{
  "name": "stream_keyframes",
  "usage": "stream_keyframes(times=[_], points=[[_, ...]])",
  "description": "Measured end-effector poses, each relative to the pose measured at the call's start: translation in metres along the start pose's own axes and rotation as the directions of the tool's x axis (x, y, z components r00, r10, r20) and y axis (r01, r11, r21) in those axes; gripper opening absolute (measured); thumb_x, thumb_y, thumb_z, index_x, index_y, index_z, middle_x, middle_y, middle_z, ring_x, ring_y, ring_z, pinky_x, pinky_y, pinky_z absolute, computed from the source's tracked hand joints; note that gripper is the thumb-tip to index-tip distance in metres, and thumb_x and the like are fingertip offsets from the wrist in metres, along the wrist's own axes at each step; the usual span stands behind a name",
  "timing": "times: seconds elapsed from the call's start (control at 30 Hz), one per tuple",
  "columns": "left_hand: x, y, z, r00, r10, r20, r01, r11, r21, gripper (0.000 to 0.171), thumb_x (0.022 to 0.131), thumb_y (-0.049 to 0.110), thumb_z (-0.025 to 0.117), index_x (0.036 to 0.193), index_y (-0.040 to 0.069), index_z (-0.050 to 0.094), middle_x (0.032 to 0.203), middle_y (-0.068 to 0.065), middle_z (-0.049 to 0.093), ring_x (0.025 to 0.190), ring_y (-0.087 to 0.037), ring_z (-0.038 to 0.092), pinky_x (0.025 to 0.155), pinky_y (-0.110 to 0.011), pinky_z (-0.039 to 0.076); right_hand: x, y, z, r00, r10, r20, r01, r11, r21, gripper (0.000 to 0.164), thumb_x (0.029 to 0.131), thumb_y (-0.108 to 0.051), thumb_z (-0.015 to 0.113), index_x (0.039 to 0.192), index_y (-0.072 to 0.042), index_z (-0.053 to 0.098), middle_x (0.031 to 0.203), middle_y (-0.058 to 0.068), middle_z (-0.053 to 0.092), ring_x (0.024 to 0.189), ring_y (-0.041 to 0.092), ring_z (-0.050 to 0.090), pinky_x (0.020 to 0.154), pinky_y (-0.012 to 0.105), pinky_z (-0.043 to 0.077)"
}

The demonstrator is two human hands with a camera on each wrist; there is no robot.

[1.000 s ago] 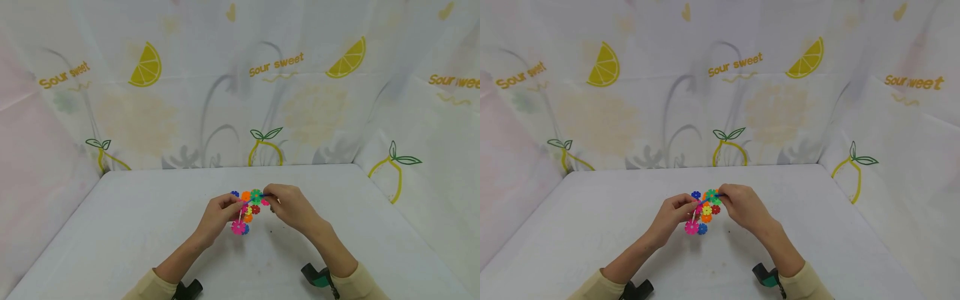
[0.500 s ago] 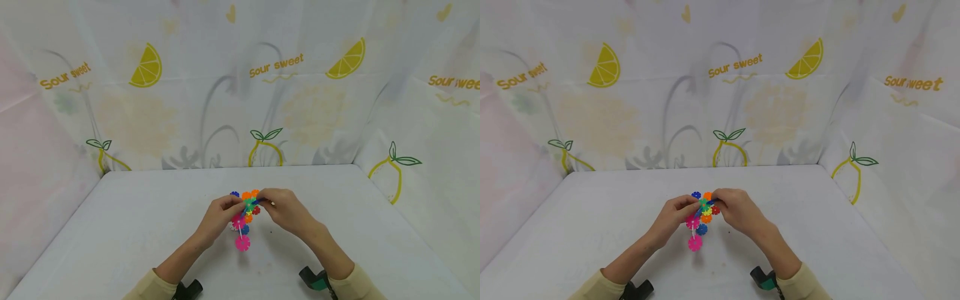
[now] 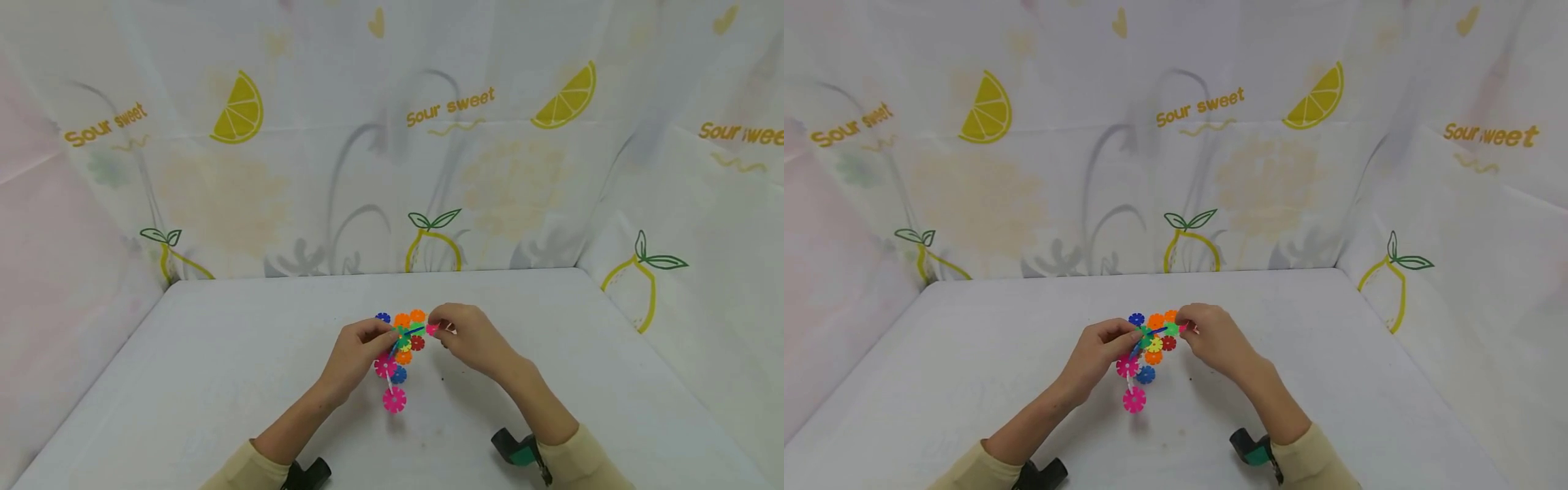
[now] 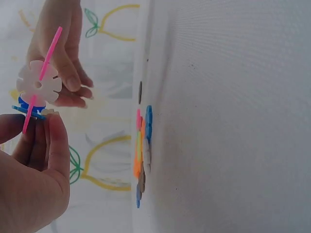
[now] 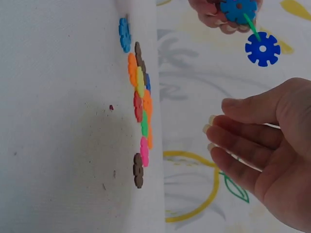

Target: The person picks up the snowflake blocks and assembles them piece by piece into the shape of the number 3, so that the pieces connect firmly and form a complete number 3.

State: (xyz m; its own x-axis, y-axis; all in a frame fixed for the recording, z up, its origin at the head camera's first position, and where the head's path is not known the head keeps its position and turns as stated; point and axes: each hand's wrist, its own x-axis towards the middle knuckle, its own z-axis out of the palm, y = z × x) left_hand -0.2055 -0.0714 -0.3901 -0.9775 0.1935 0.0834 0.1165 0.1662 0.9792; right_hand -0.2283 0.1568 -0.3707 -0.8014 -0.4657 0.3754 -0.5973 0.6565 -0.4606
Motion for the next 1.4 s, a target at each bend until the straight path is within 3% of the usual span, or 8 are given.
stream_keyframes(times=[0.23, 0.57, 0.83, 1.03, 1.2, 1.4], points=[[-0.001, 0.001, 0.000, 1.000, 0.003, -0.004, -0.003, 1.000, 0.002, 0.015, 0.096, 0.021, 0.065, 0.101, 0.009, 0.071, 0.091, -0.008, 0.065, 0.085, -0.018, 0.061, 0.073, -0.021, 0.054, 0.002, 0.016, 0.007, 0.972, 0.209, 0.110, -0.204, 0.978, -0.047, 0.017, 0.087, -0.001, 0.071, 0.104, -0.005, 0.072, 0.100, 0.007, 0.073, 0.088, 0.018, 0.063, 0.079, 0.033, 0.057], [0.000, -0.001, 0.001, 1.000, 0.002, -0.005, -0.002, 1.000, 0.004, 0.016, 0.095, 0.022, 0.066, 0.101, 0.008, 0.072, 0.092, -0.007, 0.065, 0.086, -0.018, 0.061, 0.072, -0.020, 0.053, 0.001, 0.035, 0.018, 0.920, 0.351, 0.175, -0.331, 0.934, -0.133, 0.023, 0.083, 0.000, 0.070, 0.105, -0.007, 0.071, 0.099, 0.005, 0.066, 0.093, 0.021, 0.059, 0.087, 0.041, 0.056], [0.000, -0.005, 0.003, 1.000, -0.022, -0.003, 0.023, 0.999, 0.044, 0.017, 0.094, 0.025, 0.068, 0.103, 0.011, 0.072, 0.093, -0.006, 0.067, 0.085, -0.017, 0.062, 0.070, -0.020, 0.054, 0.000, 0.040, 0.024, 0.889, 0.418, 0.187, -0.401, 0.908, -0.123, 0.022, 0.085, -0.006, 0.072, 0.107, -0.007, 0.070, 0.092, 0.004, 0.060, 0.085, 0.018, 0.053, 0.077, 0.033, 0.054], [0.000, -0.005, 0.003, 1.000, -0.023, 0.020, 0.023, 0.999, 0.035, 0.018, 0.094, 0.026, 0.068, 0.100, 0.010, 0.072, 0.090, -0.007, 0.068, 0.081, -0.017, 0.062, 0.068, -0.021, 0.053, -0.002, 0.041, 0.025, 0.868, 0.448, 0.215, -0.435, 0.894, -0.106, 0.015, 0.084, -0.006, 0.074, 0.099, -0.008, 0.069, 0.088, 0.004, 0.057, 0.085, 0.019, 0.052, 0.074, 0.031, 0.052], [0.001, -0.005, 0.003, 0.999, -0.028, 0.021, 0.027, 0.999, 0.043, 0.017, 0.094, 0.024, 0.067, 0.100, 0.010, 0.072, 0.090, -0.007, 0.066, 0.082, -0.017, 0.061, 0.069, -0.021, 0.053, -0.002, 0.041, 0.022, 0.875, 0.423, 0.234, -0.418, 0.905, -0.073, 0.015, 0.083, -0.003, 0.074, 0.089, -0.008, 0.062, 0.084, 0.004, 0.055, 0.082, 0.018, 0.051, 0.070, 0.029, 0.049], [0.001, -0.005, 0.003, 1.000, -0.029, 0.011, 0.029, 0.999, 0.039, 0.015, 0.094, 0.024, 0.067, 0.099, 0.010, 0.072, 0.089, -0.006, 0.065, 0.082, -0.017, 0.061, 0.069, -0.020, 0.053, -0.002, 0.037, 0.017, 0.871, 0.409, 0.272, -0.427, 0.904, 0.008, 0.012, 0.091, 0.001, 0.064, 0.091, -0.009, 0.056, 0.083, 0.002, 0.061, 0.079, 0.017, 0.054, 0.070, 0.028, 0.050]])
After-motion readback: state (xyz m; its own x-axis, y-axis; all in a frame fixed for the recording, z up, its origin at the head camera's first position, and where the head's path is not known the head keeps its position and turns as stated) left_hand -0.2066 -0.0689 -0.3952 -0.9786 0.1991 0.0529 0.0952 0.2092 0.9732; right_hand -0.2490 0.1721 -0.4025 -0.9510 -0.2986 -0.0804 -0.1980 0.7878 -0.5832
